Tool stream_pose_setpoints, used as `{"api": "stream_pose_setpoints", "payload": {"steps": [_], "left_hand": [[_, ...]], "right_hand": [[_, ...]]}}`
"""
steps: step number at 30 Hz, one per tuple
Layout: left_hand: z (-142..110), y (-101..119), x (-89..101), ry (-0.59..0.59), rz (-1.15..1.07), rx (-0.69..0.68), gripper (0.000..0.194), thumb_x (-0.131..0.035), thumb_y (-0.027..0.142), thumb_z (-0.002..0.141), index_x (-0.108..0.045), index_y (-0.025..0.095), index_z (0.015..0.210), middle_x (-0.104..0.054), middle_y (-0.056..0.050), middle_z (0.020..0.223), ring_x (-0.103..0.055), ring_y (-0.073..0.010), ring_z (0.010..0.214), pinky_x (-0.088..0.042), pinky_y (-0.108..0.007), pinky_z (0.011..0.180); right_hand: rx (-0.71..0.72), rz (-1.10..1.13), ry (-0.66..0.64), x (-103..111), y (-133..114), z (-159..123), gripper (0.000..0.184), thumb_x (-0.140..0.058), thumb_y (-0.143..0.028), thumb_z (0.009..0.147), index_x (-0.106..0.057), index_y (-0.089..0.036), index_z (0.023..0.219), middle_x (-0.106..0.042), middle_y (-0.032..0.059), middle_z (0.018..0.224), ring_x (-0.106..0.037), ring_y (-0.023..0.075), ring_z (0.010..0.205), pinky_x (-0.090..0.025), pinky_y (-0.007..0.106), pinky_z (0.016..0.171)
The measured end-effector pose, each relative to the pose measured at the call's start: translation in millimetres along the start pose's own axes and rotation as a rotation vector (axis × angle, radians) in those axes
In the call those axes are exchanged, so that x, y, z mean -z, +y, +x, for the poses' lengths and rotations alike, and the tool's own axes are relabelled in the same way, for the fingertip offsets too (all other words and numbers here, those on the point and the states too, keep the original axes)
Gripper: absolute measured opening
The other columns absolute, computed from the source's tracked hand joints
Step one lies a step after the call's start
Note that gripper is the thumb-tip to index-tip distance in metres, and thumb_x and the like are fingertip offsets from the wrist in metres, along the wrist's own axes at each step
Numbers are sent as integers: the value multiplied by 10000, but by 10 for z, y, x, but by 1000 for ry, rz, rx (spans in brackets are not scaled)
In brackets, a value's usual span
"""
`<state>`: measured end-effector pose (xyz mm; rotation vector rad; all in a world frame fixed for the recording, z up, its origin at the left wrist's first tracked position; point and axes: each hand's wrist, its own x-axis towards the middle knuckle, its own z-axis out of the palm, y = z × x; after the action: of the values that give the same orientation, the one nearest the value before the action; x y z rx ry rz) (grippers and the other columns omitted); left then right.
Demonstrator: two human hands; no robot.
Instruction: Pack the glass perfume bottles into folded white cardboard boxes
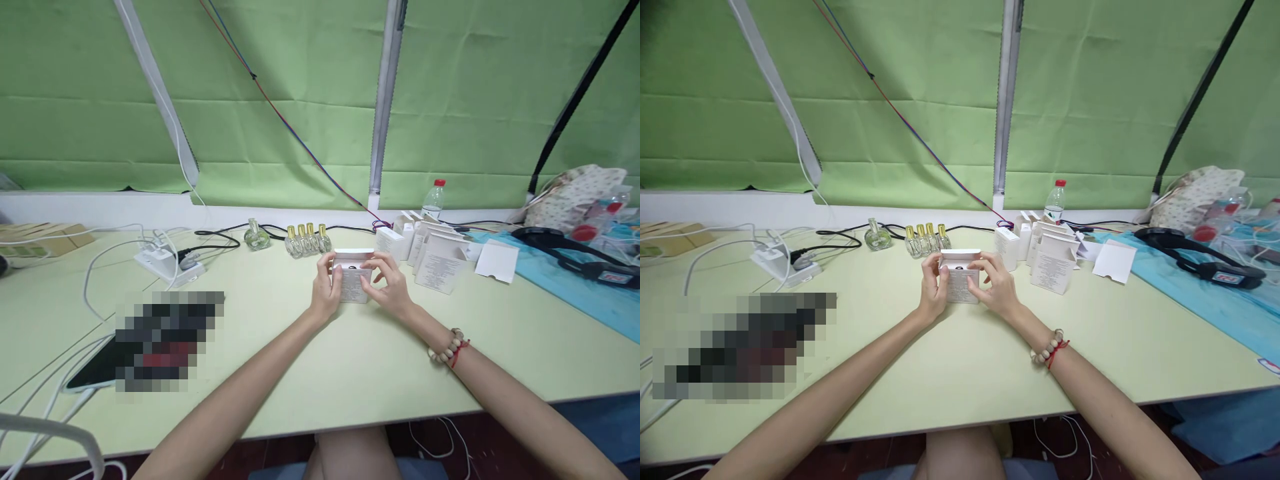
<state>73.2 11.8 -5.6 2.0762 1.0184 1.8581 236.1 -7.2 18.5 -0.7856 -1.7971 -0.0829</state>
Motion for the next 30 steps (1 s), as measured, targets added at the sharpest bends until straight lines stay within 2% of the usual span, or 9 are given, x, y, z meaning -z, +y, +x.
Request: {"api": "stream_pose_setpoints", "payload": {"steps": [5, 8, 13, 17, 20, 24, 30], "left_hand": [[0, -6, -6, -11, 8, 10, 313, -306, 368, 922, -296, 228, 1201, -496, -91, 1168, -546, -144, 977, -462, -276, 773], [4, 5, 0, -22, 24, 21, 312, -297, 363, 925, -302, 228, 1206, -500, -87, 1162, -551, -139, 960, -464, -268, 756], [38, 79, 31, -34, 84, -46, 234, -274, 330, 932, -433, 218, 1062, -520, -70, 1084, -526, -148, 1029, -447, -295, 845], [57, 100, 44, -50, 119, -49, 250, -262, 330, 934, -477, 221, 1003, -510, -65, 1070, -515, -152, 1055, -449, -310, 861], [52, 90, 40, -66, 144, -45, 266, -265, 339, 933, -492, 225, 1015, -476, -74, 1130, -501, -156, 1082, -457, -309, 848], [42, 97, 30, -36, 194, -56, 252, -301, 329, 927, -516, 215, 994, -373, -92, 1243, -507, -153, 1057, -471, -304, 819], [43, 121, 33, -12, 274, -100, 239, -319, 311, 923, -525, 212, 993, -398, -89, 1195, -496, -163, 1083, -491, -309, 808]], "right_hand": [[10, 13, -24, 26, -27, 13, 193, -562, -216, 755, -550, -212, 948, -566, 83, 1128, -583, 175, 918, -530, 242, 517], [-8, 20, -37, 34, -38, 22, 179, -551, -223, 763, -545, -213, 941, -563, 87, 1154, -592, 166, 873, -524, 244, 510], [-19, 23, -61, 33, -36, 30, 184, -552, -223, 761, -533, -219, 945, -547, 77, 1178, -583, 131, 753, -522, 240, 507], [-32, 11, -71, 13, -20, 13, 205, -553, -241, 760, -531, -230, 963, -503, 81, 1201, -578, 144, 782, -526, 244, 496], [-39, -33, -4, -9, 0, -8, 165, -543, -248, 772, -562, -241, 936, -452, 81, 1195, -563, 155, 828, -534, 257, 513], [3, -78, 95, -17, 4, -9, 132, -535, -218, 780, -602, -249, 890, -475, 75, 1101, -556, 183, 914, -544, 296, 612], [63, -116, 146, 5, -22, 23, 147, -542, -183, 758, -620, -252, 862, -544, 74, 1036, -555, 218, 996, -525, 348, 702]]}}
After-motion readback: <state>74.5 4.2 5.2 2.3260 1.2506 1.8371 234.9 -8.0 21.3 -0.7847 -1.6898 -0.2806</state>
